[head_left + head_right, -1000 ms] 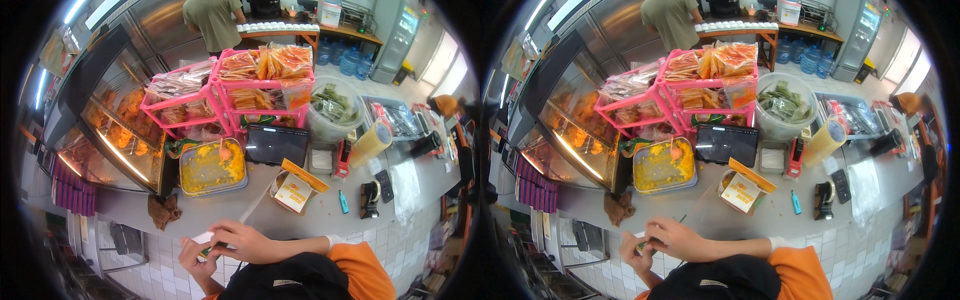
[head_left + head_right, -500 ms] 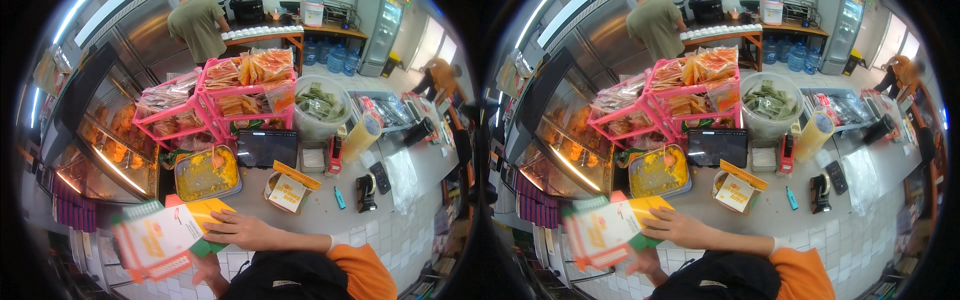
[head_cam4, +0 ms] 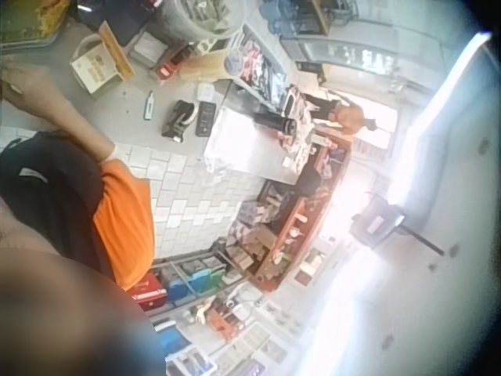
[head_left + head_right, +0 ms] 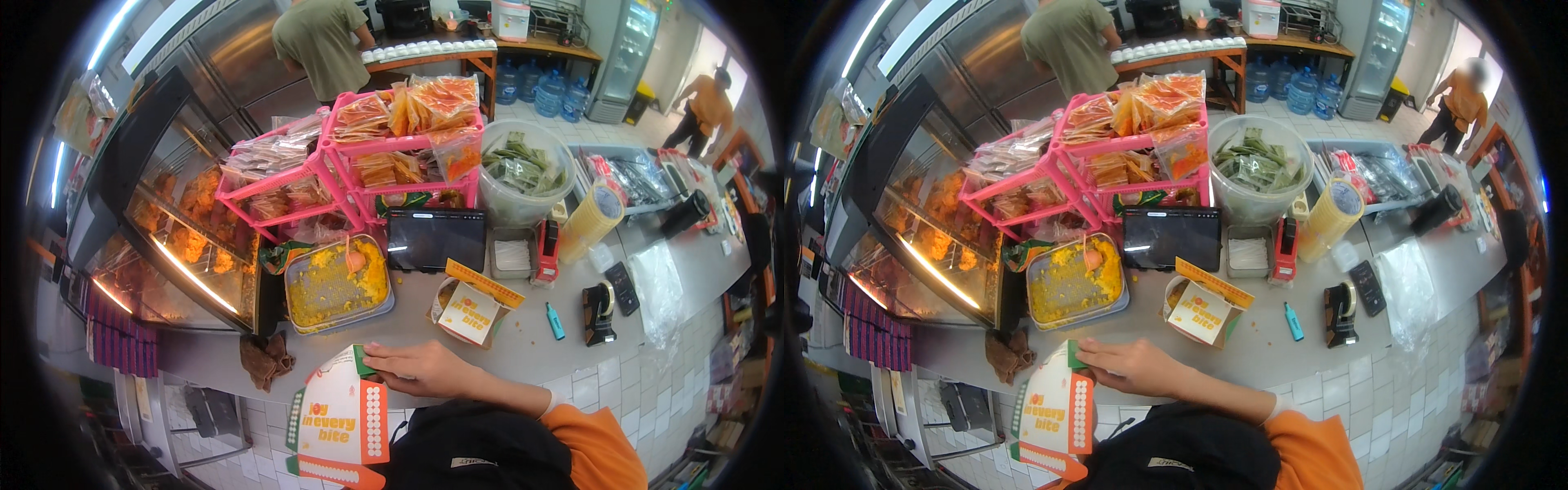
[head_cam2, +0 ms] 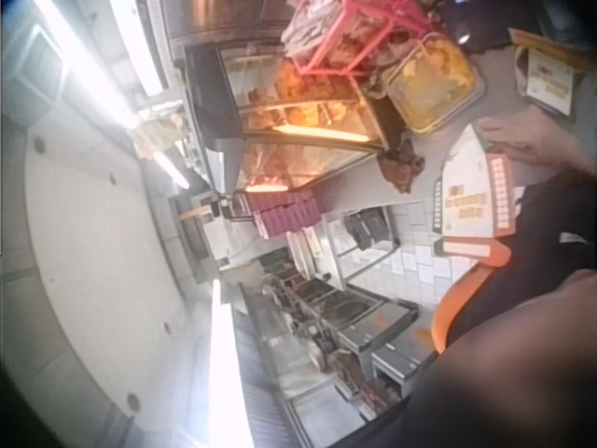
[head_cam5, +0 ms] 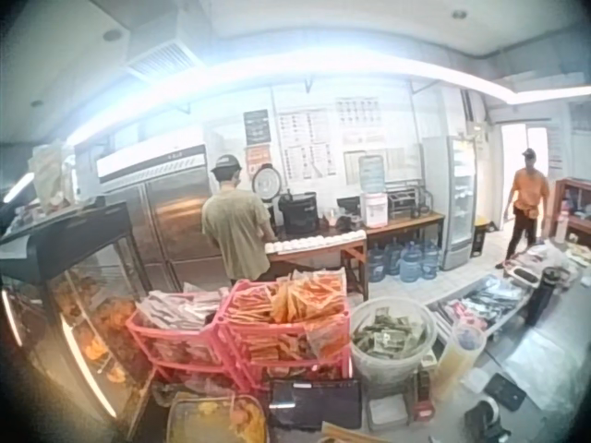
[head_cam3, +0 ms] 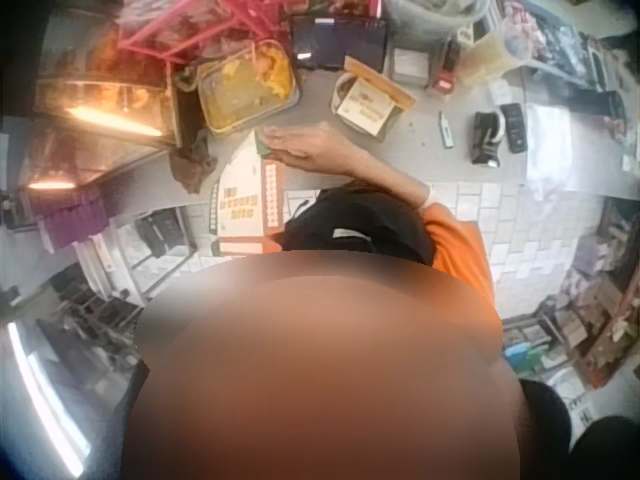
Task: The person repeatedly picks flat-folded paper food containers from a stack, unfolds them, and folds them into box shape by hand. The person places each assembled container on the counter and repeats the process with additional containers.
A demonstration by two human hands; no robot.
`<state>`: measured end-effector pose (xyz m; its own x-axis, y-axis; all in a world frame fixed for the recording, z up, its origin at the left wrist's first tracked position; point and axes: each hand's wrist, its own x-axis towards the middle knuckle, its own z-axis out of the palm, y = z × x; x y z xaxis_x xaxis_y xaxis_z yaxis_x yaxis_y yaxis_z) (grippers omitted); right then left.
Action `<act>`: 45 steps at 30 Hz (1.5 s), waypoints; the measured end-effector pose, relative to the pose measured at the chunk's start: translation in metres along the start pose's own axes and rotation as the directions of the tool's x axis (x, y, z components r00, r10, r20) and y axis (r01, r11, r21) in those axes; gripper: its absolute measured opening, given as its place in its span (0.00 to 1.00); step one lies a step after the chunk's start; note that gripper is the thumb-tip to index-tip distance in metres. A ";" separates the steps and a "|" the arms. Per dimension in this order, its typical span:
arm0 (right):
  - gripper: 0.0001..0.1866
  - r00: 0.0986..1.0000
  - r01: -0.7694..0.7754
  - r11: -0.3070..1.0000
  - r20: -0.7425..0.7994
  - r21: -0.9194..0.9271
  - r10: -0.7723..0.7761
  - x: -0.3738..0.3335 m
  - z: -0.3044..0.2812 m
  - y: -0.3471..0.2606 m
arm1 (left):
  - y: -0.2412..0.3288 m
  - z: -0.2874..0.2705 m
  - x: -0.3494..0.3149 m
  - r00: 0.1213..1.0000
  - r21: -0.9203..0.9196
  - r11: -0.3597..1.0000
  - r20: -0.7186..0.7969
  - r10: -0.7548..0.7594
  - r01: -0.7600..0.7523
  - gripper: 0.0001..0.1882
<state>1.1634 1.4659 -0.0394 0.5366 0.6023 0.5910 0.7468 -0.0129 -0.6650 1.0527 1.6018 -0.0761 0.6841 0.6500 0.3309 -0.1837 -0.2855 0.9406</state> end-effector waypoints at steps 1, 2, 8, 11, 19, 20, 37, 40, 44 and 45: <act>0.15 1.000 0.027 0.995 -0.017 0.100 -0.025 0.003 -0.005 0.002 | 0.002 -0.002 0.002 1.000 -0.065 0.997 0.013 -0.026 0.027 0.26; 0.14 0.999 0.046 0.979 -0.035 0.198 -0.039 0.006 -0.009 0.004 | 0.002 -0.003 0.005 0.998 -0.138 0.989 0.023 -0.051 0.054 0.26; 0.12 0.989 -0.137 0.979 0.079 0.151 0.127 0.005 -0.016 0.000 | -0.002 0.007 0.012 0.960 -0.630 0.725 0.166 -0.224 0.278 0.24; 0.12 0.937 -0.348 0.890 0.127 0.294 0.325 -0.002 -0.002 -0.005 | -0.003 0.010 0.015 0.987 -0.422 0.901 0.152 -0.043 0.104 0.23; 0.26 0.943 -0.323 0.877 0.193 0.356 0.270 0.000 -0.003 -0.011 | -0.019 -0.010 0.015 0.883 0.078 0.927 0.283 -0.375 0.368 0.19; 0.28 0.913 -0.404 0.820 0.231 0.405 0.335 0.000 -0.003 -0.013 | -0.022 -0.011 0.010 0.882 0.288 0.935 0.359 -0.305 0.207 0.18; 0.18 0.989 -0.012 0.995 0.148 0.100 -0.003 -0.014 0.030 0.000 | -0.003 -0.052 0.013 0.944 -0.221 0.933 0.233 -0.232 0.284 0.06; 0.13 0.998 -0.036 0.998 -0.054 0.054 0.039 -0.010 0.038 -0.003 | -0.001 -0.025 -0.001 0.987 -0.083 0.990 -0.101 -0.122 0.114 0.06; 0.19 0.992 0.037 0.999 -0.118 0.033 -0.033 0.000 0.046 -0.011 | 0.002 -0.004 -0.016 0.973 0.119 0.991 -0.214 0.088 -0.063 0.12; 0.20 0.994 0.059 0.998 -0.096 0.019 -0.057 0.003 0.047 -0.012 | 0.004 -0.005 -0.015 0.983 0.142 0.989 -0.172 0.061 -0.036 0.15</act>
<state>1.1377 1.5051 -0.0512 0.5283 0.5224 0.6694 0.7698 0.0379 -0.6371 1.0383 1.5943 -0.0774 0.5402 0.7427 0.3956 -0.1064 -0.4061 0.9076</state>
